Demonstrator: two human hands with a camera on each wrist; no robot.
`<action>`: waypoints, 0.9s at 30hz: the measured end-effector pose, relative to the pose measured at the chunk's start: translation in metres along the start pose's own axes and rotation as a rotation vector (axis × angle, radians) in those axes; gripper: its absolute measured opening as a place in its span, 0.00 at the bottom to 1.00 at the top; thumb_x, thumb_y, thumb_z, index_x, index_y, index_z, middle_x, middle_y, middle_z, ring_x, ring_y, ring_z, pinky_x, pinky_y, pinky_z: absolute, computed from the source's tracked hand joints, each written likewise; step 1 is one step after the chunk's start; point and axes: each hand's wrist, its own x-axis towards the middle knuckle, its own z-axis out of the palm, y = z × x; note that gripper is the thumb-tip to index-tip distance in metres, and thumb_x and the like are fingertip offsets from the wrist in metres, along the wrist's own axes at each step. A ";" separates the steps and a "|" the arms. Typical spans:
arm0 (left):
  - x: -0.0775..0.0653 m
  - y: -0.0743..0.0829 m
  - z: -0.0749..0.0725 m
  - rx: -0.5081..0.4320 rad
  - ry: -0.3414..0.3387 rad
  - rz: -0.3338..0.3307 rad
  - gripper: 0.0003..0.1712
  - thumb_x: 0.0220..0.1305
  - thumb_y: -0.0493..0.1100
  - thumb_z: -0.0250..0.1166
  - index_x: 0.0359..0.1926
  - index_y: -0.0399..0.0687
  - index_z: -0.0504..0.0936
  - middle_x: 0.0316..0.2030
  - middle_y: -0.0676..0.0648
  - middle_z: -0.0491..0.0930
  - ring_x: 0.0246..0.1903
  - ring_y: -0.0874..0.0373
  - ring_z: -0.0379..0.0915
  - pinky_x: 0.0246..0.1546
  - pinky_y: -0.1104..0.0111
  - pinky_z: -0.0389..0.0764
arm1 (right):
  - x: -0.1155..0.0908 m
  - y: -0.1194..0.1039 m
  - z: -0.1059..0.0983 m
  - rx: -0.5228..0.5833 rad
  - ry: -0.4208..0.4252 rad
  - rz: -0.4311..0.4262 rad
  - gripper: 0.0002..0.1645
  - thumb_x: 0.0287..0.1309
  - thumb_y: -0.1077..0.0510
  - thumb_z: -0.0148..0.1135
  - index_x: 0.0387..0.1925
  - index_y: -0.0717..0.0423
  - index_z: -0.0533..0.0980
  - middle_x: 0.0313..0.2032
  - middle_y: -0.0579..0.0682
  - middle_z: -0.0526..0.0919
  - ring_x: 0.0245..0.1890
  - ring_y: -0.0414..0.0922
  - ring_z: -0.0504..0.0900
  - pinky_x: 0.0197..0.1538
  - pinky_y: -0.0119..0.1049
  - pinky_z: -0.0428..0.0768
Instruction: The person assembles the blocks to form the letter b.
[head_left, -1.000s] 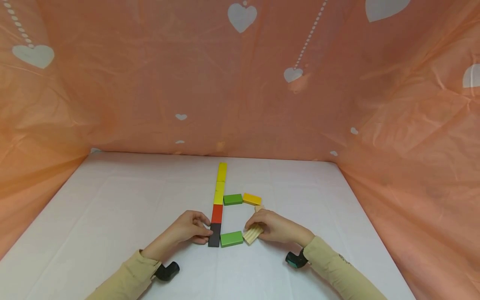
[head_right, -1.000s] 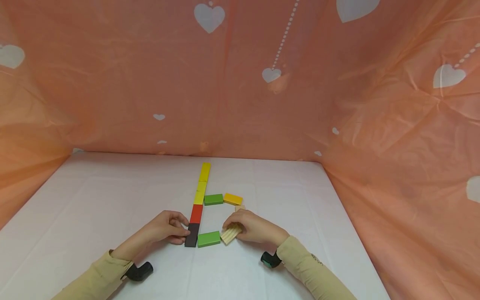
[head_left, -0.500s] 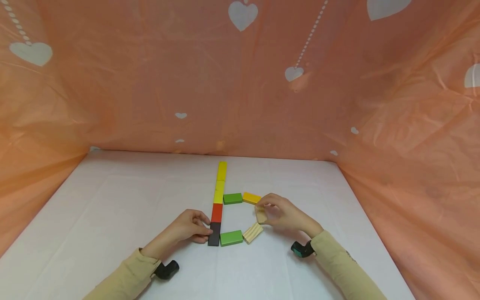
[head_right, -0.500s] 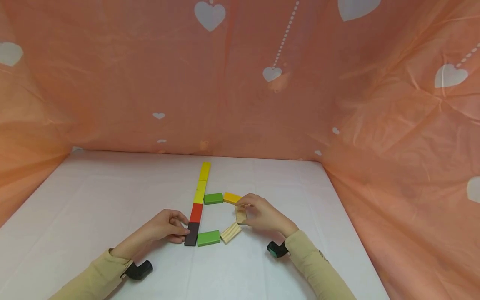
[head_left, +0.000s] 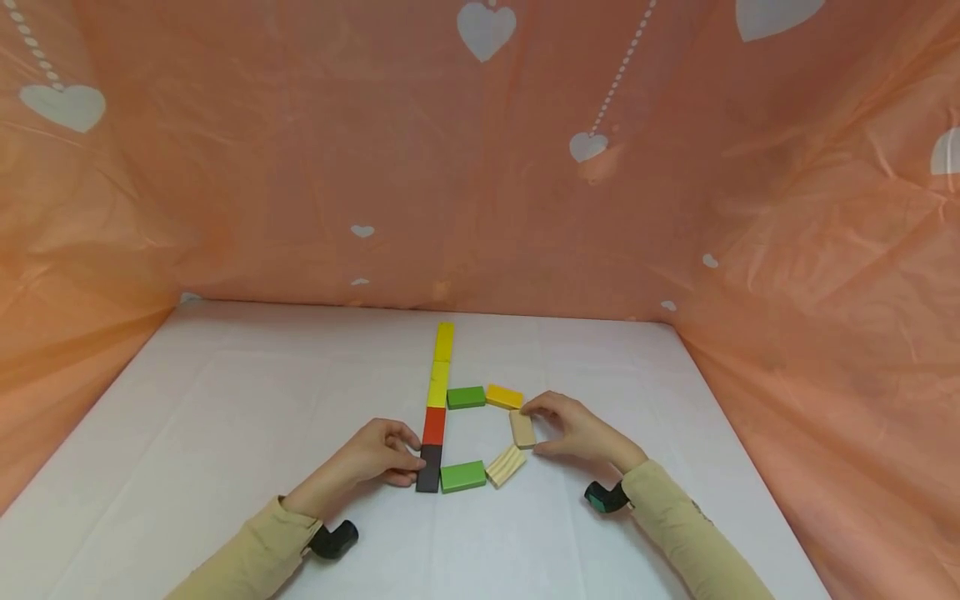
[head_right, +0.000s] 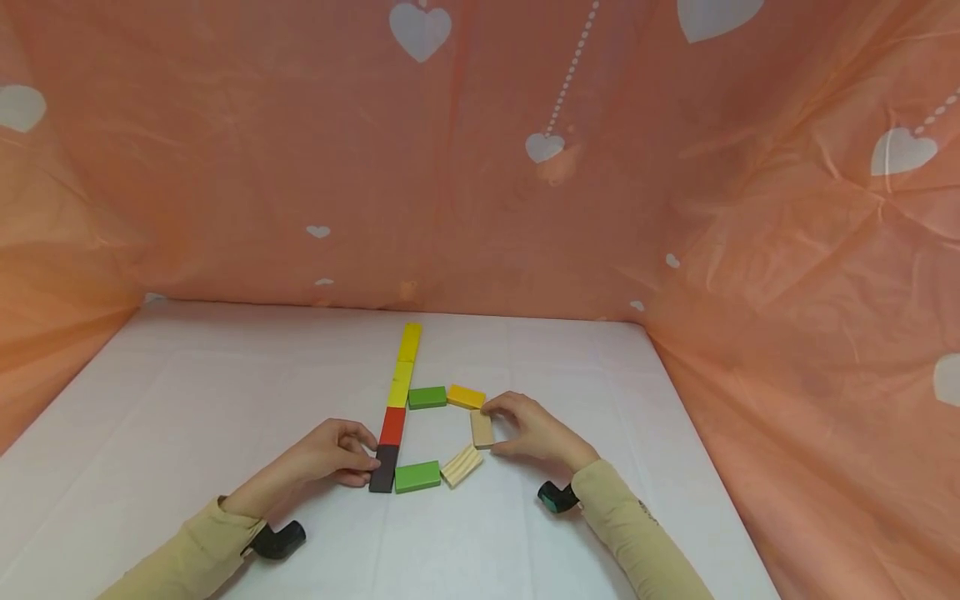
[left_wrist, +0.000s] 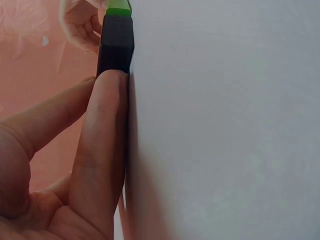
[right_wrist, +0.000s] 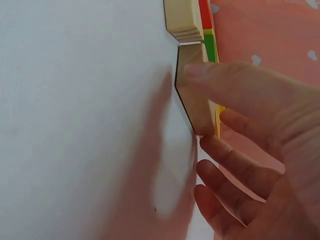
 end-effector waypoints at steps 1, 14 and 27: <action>0.000 0.000 0.000 0.002 0.000 0.000 0.17 0.53 0.31 0.71 0.42 0.30 0.75 0.25 0.42 0.77 0.20 0.58 0.79 0.27 0.68 0.85 | 0.000 0.000 0.001 -0.003 0.000 0.002 0.32 0.47 0.58 0.76 0.55 0.57 0.73 0.52 0.48 0.76 0.55 0.47 0.73 0.61 0.44 0.72; -0.002 0.001 0.001 -0.005 -0.010 -0.006 0.17 0.54 0.30 0.70 0.43 0.29 0.74 0.26 0.42 0.78 0.21 0.58 0.79 0.28 0.67 0.85 | 0.001 0.003 0.007 0.003 0.023 0.029 0.32 0.49 0.52 0.74 0.55 0.56 0.73 0.51 0.46 0.76 0.52 0.45 0.74 0.60 0.42 0.73; -0.001 0.002 0.001 -0.007 -0.001 -0.012 0.17 0.54 0.30 0.70 0.42 0.29 0.75 0.26 0.42 0.78 0.22 0.58 0.79 0.27 0.67 0.85 | 0.000 0.004 0.001 0.037 0.057 0.008 0.32 0.49 0.55 0.75 0.55 0.57 0.72 0.51 0.48 0.78 0.49 0.47 0.76 0.57 0.45 0.76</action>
